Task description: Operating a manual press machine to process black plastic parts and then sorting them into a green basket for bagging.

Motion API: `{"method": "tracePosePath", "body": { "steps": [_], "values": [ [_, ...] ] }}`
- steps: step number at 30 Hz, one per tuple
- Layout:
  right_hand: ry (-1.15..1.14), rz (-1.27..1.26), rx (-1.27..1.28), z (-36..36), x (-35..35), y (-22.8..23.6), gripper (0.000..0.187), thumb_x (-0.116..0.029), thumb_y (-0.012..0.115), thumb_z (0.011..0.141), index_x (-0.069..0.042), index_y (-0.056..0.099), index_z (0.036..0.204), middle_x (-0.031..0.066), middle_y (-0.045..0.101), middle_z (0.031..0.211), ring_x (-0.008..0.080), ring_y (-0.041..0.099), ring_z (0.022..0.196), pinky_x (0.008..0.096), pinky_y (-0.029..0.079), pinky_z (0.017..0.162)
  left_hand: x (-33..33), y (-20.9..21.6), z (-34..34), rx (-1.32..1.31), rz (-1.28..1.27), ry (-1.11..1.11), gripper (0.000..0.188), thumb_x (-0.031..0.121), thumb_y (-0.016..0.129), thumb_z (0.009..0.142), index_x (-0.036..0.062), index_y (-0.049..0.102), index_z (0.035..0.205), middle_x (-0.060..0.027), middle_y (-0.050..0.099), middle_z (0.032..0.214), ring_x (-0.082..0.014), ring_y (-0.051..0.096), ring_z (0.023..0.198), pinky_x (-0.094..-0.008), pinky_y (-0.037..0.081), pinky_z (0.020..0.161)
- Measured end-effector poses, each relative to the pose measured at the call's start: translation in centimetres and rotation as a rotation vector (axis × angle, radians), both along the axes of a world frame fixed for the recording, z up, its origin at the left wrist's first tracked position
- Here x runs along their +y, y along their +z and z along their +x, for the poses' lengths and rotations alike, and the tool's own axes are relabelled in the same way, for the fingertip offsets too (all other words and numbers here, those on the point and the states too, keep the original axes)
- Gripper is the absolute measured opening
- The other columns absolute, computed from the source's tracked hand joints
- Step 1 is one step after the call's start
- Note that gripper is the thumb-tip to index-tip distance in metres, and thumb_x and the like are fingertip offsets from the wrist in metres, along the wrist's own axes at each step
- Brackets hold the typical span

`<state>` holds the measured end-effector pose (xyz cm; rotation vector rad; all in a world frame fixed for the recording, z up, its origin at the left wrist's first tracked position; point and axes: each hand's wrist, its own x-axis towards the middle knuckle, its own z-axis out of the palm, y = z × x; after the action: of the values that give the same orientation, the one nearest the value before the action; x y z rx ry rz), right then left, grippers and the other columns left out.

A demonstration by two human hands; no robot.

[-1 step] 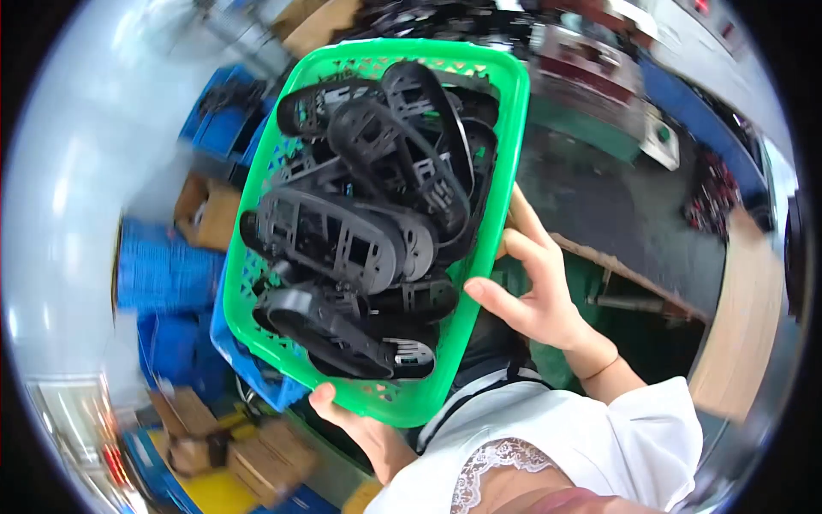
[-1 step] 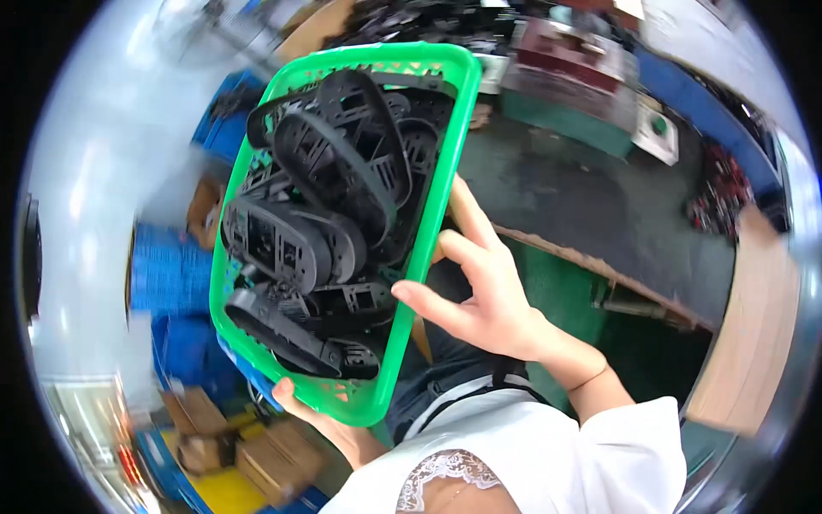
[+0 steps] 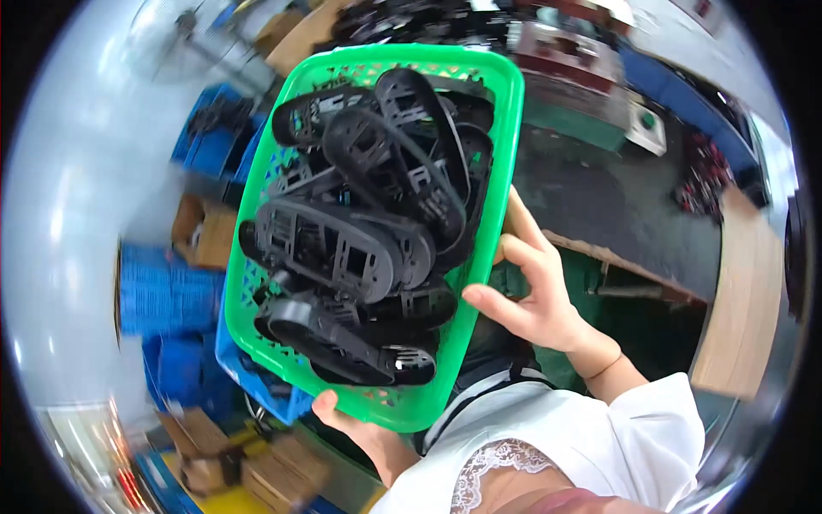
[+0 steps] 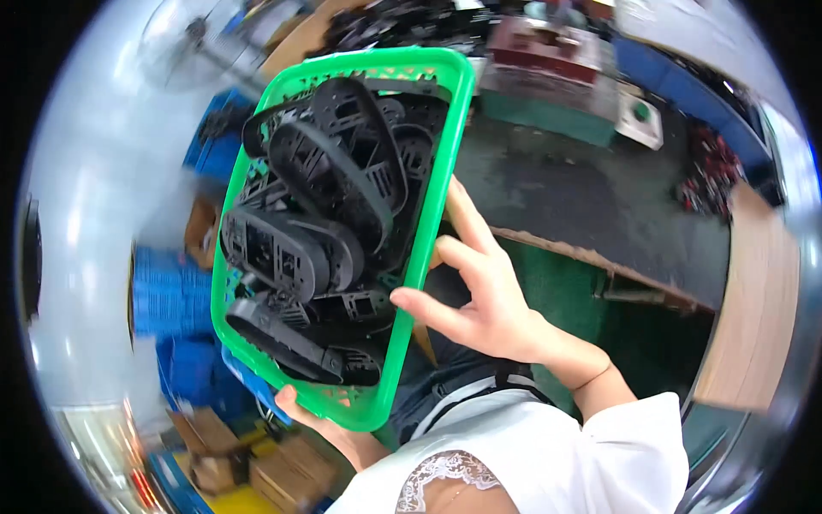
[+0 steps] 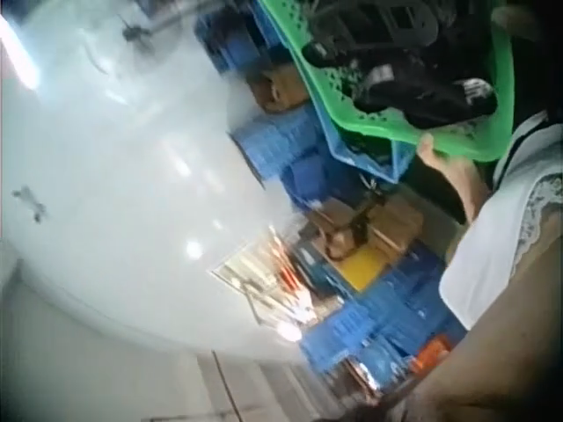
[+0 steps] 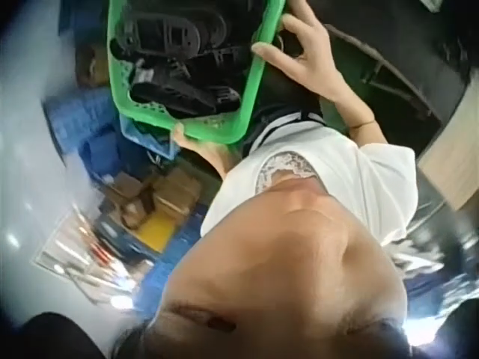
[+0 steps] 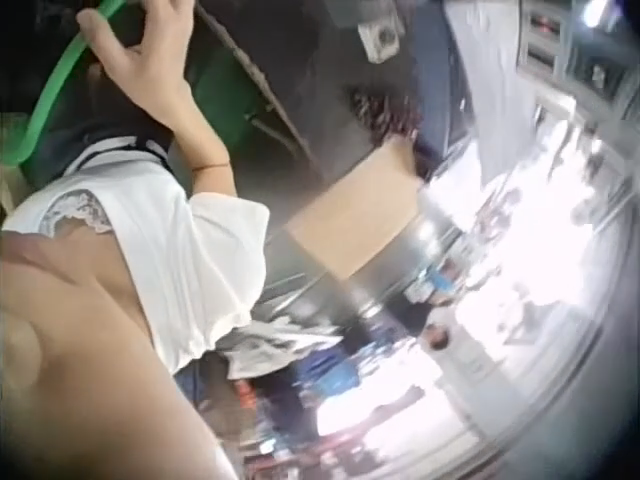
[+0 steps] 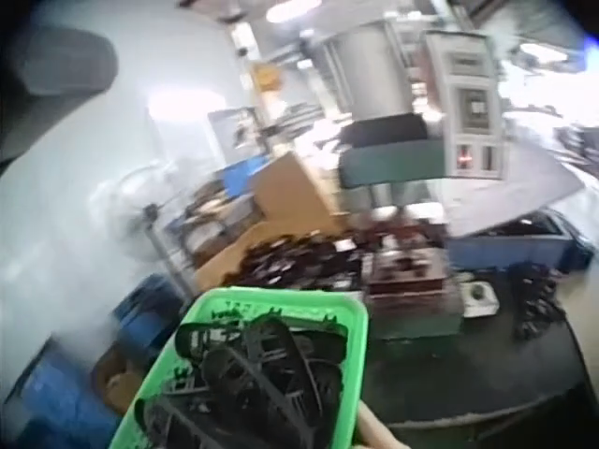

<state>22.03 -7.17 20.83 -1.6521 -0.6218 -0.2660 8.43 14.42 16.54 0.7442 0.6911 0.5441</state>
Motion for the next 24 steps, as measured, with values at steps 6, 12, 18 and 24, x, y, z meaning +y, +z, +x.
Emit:
{"method": "tracePosePath", "body": {
  "steps": [6,12,18,24],
  "values": [
    [-0.381,0.069,-0.111,-4.2,-5.2,-4.2,0.027,-0.016,0.071,0.068,0.000,0.050,0.070,0.0305,0.015,0.136,0.0418,0.012,0.128,0.0428,0.016,0.102,2.5,-7.2,2.3,-0.088,0.100,-0.391,0.034,0.033,0.044,0.085,0.0038,0.034,0.101,-0.0111,0.036,0.092,-0.0239,0.039,0.084,-0.0368,0.035,0.078],
    [-0.710,0.240,-0.074,-5.6,-6.2,-7.4,0.023,-0.013,0.064,0.075,0.003,0.047,0.075,0.0311,0.011,0.136,0.0374,0.027,0.124,0.0345,0.026,0.097,-1.6,-7.9,8.9,-0.217,-0.075,-0.934,0.037,0.031,0.046,0.076,0.0034,0.043,0.101,-0.0120,0.047,0.083,-0.0234,0.048,0.070,-0.0339,0.041,0.060],
    [-1.002,0.237,-0.124,-7.1,-8.4,-7.3,0.018,-0.011,0.056,0.079,0.002,0.044,0.073,0.0272,0.014,0.138,0.0295,0.034,0.118,0.0348,0.029,0.094,-8.0,-6.2,15.1,-0.389,-0.403,-1.279,0.042,0.028,0.047,0.068,0.0030,0.053,0.101,-0.0130,0.058,0.074,-0.0230,0.057,0.056,-0.0311,0.047,0.042],
    [-1.147,0.172,-0.066,-10.5,-13.6,-7.1,0.013,-0.012,0.051,0.082,-0.001,0.047,0.077,0.0182,0.013,0.141,0.0231,0.016,0.129,0.0319,0.019,0.099,-15.1,-4.7,16.2,-0.293,-0.197,-1.458,0.041,0.024,0.049,0.070,0.0015,0.053,0.104,-0.0114,0.060,0.099,-0.0240,0.061,0.078,-0.0364,0.052,0.060]
  ]
}}
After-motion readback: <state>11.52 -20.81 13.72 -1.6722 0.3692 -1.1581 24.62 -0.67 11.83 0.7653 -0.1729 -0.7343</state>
